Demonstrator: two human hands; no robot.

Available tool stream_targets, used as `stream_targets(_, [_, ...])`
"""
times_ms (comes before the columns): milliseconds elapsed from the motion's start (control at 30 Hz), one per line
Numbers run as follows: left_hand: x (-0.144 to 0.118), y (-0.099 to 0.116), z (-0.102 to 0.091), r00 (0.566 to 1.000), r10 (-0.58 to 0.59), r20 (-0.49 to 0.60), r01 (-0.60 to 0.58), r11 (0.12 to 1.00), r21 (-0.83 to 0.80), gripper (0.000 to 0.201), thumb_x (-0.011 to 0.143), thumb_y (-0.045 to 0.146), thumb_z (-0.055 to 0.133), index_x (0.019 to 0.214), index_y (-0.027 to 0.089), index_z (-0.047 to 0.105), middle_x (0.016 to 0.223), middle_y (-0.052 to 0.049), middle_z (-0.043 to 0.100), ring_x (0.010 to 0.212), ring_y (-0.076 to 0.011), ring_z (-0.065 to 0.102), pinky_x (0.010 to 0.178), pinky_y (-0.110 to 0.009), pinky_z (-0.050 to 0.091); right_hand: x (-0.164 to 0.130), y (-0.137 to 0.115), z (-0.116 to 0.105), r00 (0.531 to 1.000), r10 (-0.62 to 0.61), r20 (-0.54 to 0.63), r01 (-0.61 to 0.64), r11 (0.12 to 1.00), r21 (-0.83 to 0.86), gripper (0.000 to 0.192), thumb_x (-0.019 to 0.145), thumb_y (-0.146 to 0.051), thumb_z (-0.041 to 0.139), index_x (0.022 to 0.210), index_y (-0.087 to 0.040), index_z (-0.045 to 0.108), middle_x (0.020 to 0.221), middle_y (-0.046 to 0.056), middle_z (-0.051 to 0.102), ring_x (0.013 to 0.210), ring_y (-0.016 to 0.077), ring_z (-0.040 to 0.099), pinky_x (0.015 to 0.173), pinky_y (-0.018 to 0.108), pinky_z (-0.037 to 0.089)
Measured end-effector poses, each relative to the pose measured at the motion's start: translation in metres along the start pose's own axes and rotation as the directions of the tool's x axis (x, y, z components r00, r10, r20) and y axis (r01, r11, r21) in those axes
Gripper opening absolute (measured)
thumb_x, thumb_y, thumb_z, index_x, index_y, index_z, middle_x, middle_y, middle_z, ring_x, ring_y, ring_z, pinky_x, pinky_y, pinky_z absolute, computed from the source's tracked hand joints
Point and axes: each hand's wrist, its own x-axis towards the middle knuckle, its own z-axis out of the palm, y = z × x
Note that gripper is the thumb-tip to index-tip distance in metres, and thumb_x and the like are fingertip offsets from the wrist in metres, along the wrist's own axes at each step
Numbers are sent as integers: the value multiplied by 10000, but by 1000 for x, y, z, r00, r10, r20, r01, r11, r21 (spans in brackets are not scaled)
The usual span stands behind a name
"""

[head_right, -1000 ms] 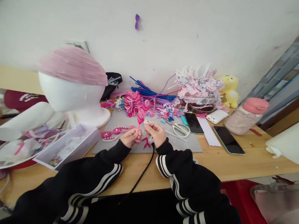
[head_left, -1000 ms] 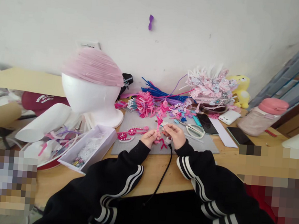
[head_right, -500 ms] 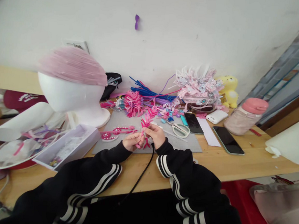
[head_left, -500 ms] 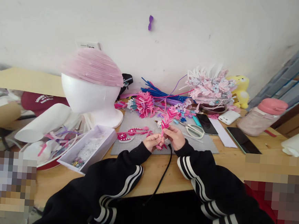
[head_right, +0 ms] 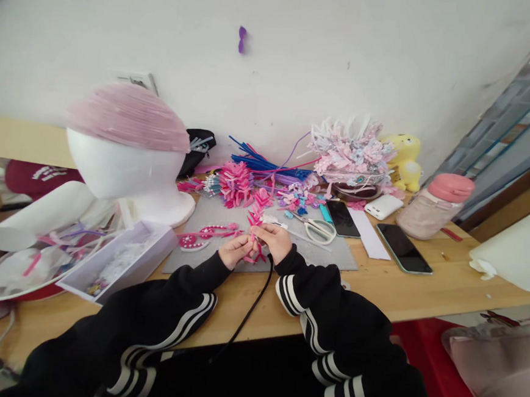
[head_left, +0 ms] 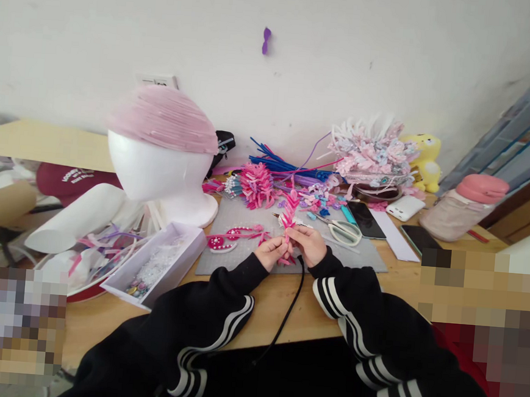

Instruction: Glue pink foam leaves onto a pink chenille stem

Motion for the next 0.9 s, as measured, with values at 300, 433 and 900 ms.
stream_targets(300, [6,-8,-2,1000,-17,-5,17,999,42,494,595,595,533,749,130,470,515,65,427,351,-17,344,348,-171,262,-5,-12,3,979,-167,-114,138,965,-224,238,603,-326,637,461,-157,550,460,-39,472,455,69,392,483,235,311])
stream_targets(433, [3,-4,-1,1000,13,-25,-13,1000,25,447,618,559,544,730,133,463,507,71,416,361,-10,338,362,-163,254,-5,-12,4,982,-162,-101,132,960,-248,256,629,-344,619,467,-161,543,443,-38,467,449,73,389,479,235,308])
stream_targets(900, [1,-1,-1,1000,5,-23,-7,997,-79,401,627,508,575,706,133,456,501,76,405,353,-7,344,366,-165,244,1,-3,1,995,-2,-96,10,996,91,232,609,-372,630,617,-168,520,409,-55,473,373,63,390,403,214,258])
